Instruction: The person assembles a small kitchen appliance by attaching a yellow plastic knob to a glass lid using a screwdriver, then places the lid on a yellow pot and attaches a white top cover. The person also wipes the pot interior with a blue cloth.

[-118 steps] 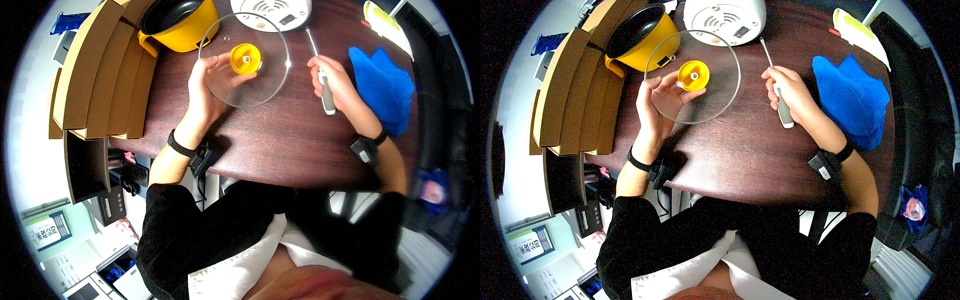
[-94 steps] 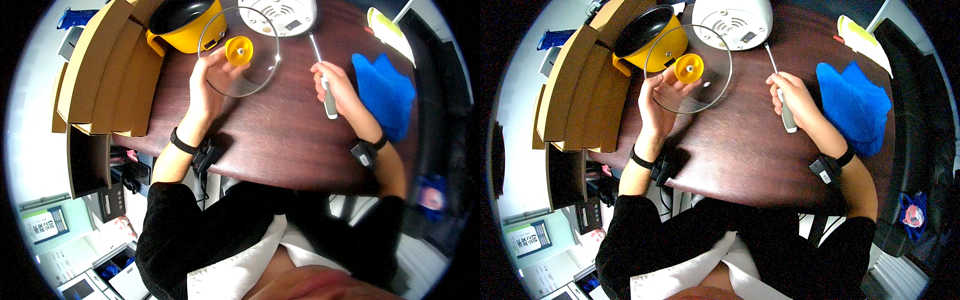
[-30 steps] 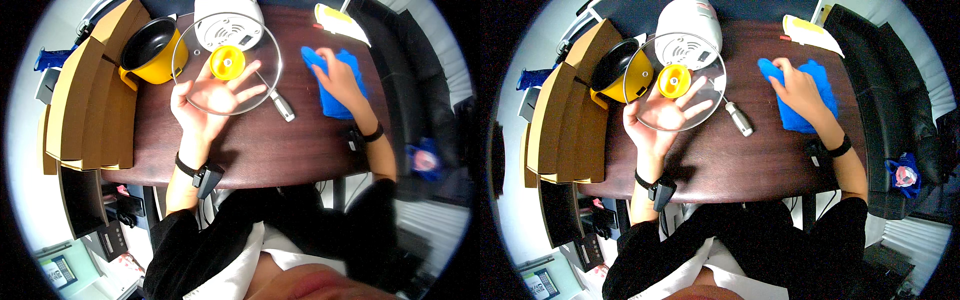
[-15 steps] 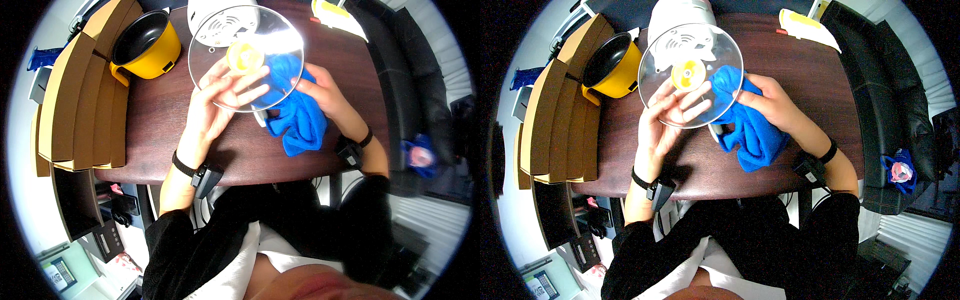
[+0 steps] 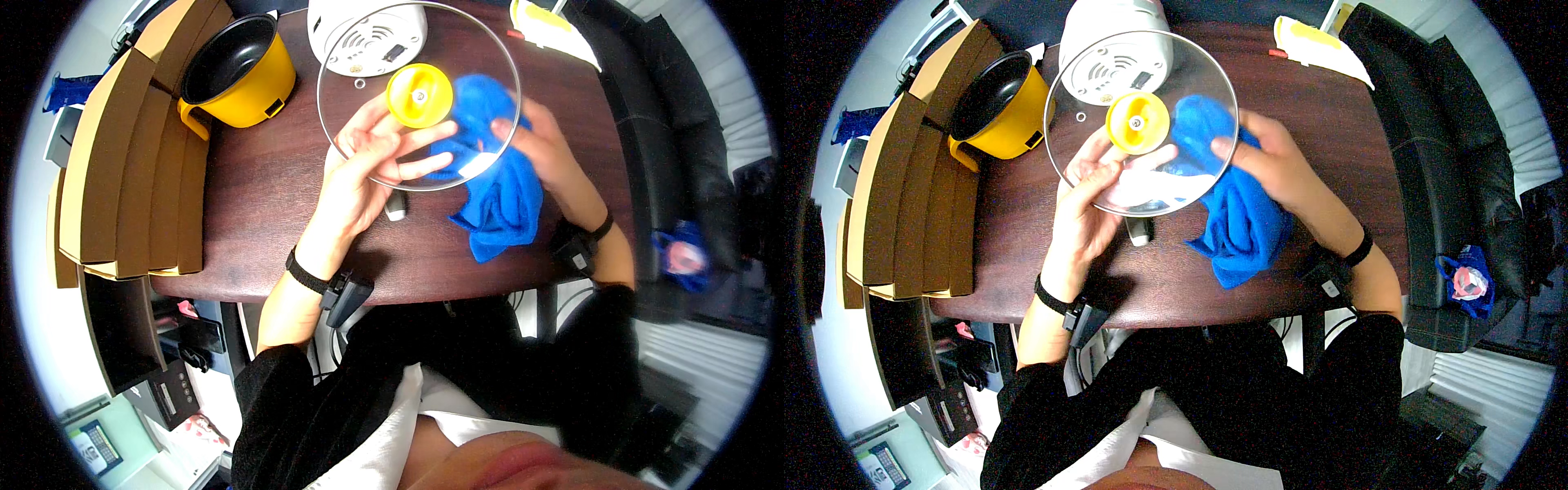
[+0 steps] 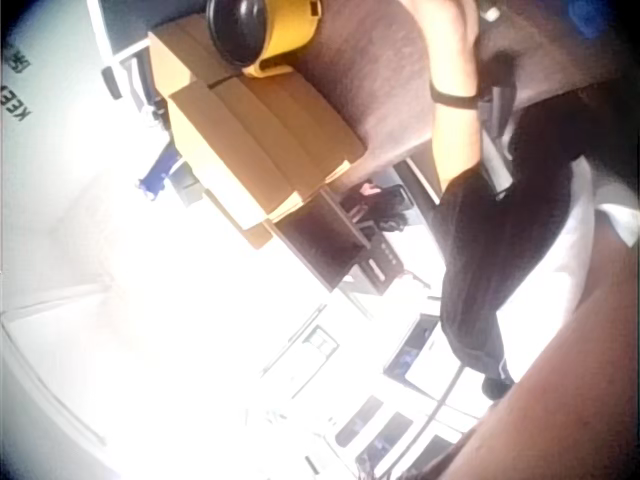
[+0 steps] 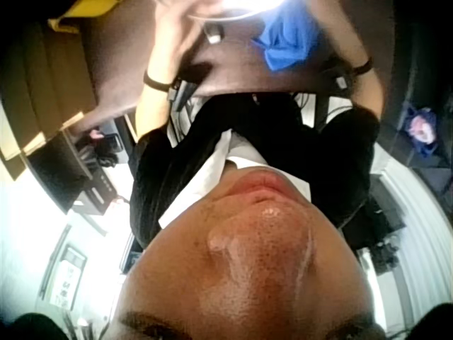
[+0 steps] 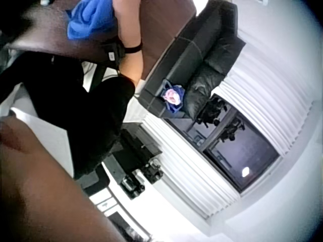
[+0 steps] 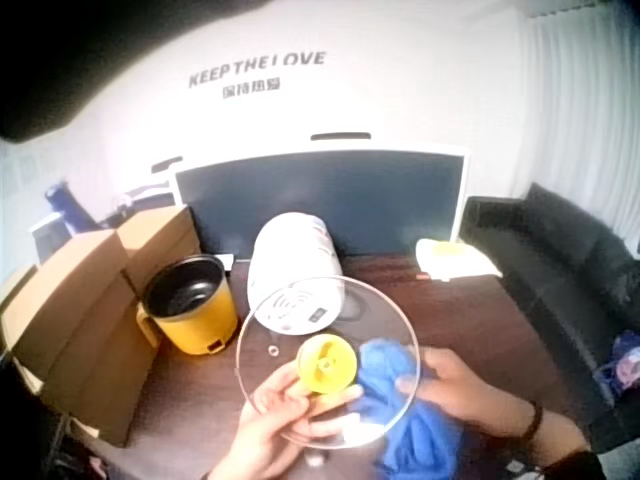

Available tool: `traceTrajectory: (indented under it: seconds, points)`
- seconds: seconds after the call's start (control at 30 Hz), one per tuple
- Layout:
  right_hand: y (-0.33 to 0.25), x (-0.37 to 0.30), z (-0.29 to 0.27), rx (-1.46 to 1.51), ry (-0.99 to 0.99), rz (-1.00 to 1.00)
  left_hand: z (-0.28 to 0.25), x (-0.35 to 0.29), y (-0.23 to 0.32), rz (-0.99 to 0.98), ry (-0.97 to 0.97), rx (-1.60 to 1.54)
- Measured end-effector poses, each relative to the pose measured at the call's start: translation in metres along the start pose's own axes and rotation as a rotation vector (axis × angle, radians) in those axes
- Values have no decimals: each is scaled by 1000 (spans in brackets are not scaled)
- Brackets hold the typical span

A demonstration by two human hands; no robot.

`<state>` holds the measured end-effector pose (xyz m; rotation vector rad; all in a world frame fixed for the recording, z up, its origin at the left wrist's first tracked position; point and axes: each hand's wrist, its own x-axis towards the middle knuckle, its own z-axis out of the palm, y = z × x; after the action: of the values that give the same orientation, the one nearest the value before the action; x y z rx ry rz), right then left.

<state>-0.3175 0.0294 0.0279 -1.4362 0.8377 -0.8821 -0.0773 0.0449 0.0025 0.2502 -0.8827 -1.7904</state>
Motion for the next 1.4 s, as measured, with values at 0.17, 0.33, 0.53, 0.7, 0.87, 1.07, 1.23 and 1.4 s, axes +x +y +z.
traceTrajectory:
  seconds: [0.17, 0.33, 0.53, 0.7, 0.87, 1.07, 1.23, 1.4]
  points:
    - [1, 1, 3, -6, -74, 27, -6, 0, 1, 23, 13, 22]
    - [2, -1, 11, -181, -244, 79, -4, 0, 0, 104, 126, 97]
    - [20, 3, 26, -426, -504, -150, -8, 1, 4, 104, 107, -45]
    - [-1, 13, -9, -470, 45, -102, -7, -2, 12, 224, 123, -40]
    - [-9, 8, 24, -1280, 328, -516, -3, -4, 7, 194, 95, -106]
    - [19, -1, 59, -1344, 3, -683, -3, -6, 3, 211, 134, -28]
    - [2, 3, 48, -1467, 173, -685, 5, -10, 8, 204, 119, -10]
    - [19, 4, 49, -1422, 30, -740, 1, -11, 5, 193, 151, 14]
